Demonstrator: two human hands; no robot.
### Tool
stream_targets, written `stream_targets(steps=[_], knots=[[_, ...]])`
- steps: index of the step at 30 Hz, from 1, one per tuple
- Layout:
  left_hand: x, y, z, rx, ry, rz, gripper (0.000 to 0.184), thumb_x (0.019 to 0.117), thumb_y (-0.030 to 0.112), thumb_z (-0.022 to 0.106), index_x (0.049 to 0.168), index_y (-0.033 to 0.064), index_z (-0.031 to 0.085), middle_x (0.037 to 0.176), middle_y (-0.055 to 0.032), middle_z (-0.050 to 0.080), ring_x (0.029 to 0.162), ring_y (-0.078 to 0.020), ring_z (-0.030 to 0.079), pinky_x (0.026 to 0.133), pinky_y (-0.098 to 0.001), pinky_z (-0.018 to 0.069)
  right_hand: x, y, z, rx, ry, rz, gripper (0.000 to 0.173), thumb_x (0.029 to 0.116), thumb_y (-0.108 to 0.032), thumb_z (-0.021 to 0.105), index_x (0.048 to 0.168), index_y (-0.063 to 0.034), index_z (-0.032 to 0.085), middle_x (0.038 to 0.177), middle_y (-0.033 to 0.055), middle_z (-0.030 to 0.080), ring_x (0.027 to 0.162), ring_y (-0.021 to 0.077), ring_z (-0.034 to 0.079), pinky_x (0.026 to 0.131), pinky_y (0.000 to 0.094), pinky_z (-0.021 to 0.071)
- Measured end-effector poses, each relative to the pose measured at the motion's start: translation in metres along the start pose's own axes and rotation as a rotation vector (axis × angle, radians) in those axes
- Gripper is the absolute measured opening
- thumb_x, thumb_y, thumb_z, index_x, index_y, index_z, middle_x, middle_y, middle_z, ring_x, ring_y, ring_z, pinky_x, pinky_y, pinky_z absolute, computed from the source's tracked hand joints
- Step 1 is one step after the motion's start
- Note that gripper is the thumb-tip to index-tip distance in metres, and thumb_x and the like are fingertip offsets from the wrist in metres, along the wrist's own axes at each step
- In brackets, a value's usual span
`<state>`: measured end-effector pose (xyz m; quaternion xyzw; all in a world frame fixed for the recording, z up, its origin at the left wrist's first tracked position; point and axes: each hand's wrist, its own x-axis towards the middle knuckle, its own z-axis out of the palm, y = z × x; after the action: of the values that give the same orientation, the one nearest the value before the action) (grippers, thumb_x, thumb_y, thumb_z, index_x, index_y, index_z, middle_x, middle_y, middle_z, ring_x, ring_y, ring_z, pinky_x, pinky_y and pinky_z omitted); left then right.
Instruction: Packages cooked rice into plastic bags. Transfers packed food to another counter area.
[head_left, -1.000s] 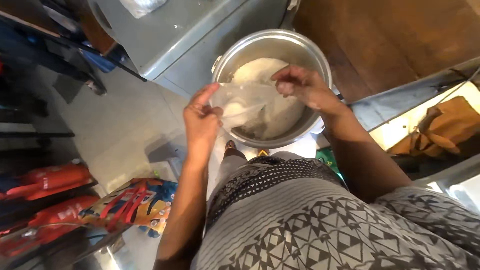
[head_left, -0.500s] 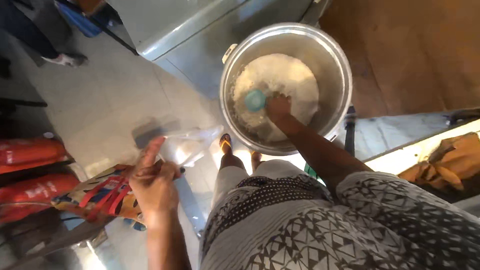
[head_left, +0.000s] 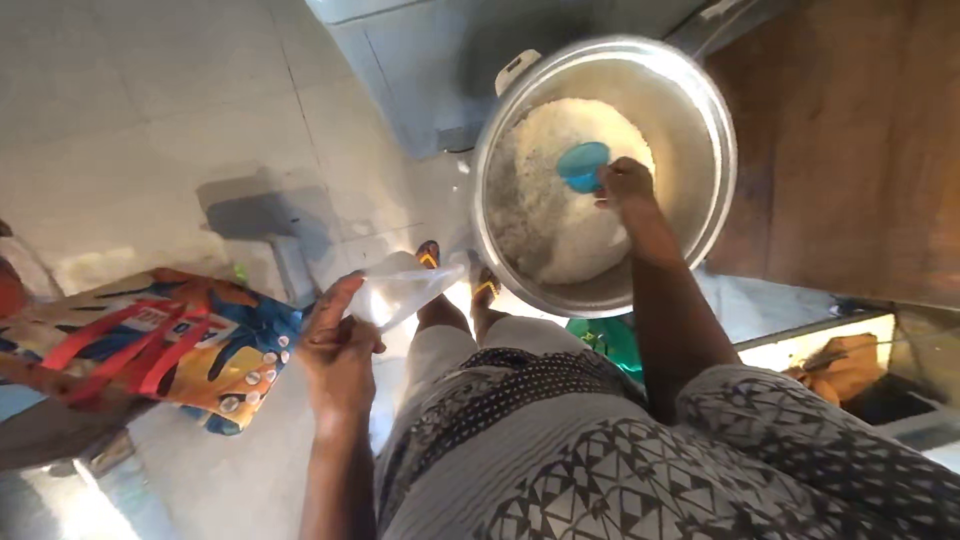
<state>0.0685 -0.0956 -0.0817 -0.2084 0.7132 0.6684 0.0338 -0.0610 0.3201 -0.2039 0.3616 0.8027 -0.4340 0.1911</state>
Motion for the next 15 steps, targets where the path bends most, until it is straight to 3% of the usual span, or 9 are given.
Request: stream_targets(steps=[3,7,11,13,15], knots=[[0.008,-0.002,-0.002,-0.008,-0.023,0.01,0.054,0.0816,-0.012,0.057,0.13,0.0075,0.067,0.125,-0.0009,0.067,0.061,-0.004,0.059,0.053,-0.0206,0.0534,-0.002,-0.015,-0.038,-0.083,0.115,-0.004,0.047,0.1094,-0.034,0.045,0.135,0.0036,0.053,0.123,0.0257,0.064,0.097,0.0327,0.071,0.085,0.0498,0.0589],[0.02,-0.001,-0.002,-0.01,-0.032,0.013,0.054,0.0812,-0.011,0.057,0.13,0.0078,0.068,0.127,-0.0014,0.065,0.061,-0.0043,0.059,0.053,-0.0206,0.0532,-0.006,-0.037,-0.058,-0.253,0.078,0.093,0.052,0.1124,-0.039,0.037,0.145,0.0013,0.045,0.124,0.0296,0.062,0.097,0.037,0.071,0.086,0.0519,0.0579],[0.03,0.003,-0.002,0.013,-0.031,0.031,0.053,0.0814,-0.011,0.057,0.129,0.0078,0.068,0.129,-0.0016,0.065,0.061,-0.0038,0.059,0.052,-0.0207,0.0536,-0.004,-0.039,-0.039,-0.398,0.023,0.057,0.048,0.1106,-0.037,0.043,0.134,0.0044,0.054,0.116,0.0293,0.064,0.091,0.0377,0.069,0.084,0.0551,0.0561],[0.032,0.005,-0.004,0.012,-0.024,0.03,0.054,0.0805,-0.011,0.057,0.13,0.0082,0.068,0.13,-0.0015,0.064,0.06,-0.0036,0.058,0.052,-0.0204,0.0529,-0.004,-0.043,-0.023,-0.493,0.041,-0.021,0.048,0.108,-0.036,0.049,0.126,0.0072,0.06,0.118,0.0325,0.064,0.103,0.0467,0.067,0.091,0.0665,0.0507],[0.034,0.007,-0.006,0.01,-0.022,0.029,0.055,0.0799,-0.012,0.057,0.13,0.0078,0.068,0.131,-0.0024,0.064,0.06,-0.0043,0.059,0.052,-0.0208,0.0531,0.001,-0.051,-0.004,-0.579,0.053,-0.056,0.046,0.1069,-0.034,0.05,0.123,0.0068,0.063,0.122,0.0327,0.064,0.114,0.0503,0.063,0.096,0.0703,0.0462]])
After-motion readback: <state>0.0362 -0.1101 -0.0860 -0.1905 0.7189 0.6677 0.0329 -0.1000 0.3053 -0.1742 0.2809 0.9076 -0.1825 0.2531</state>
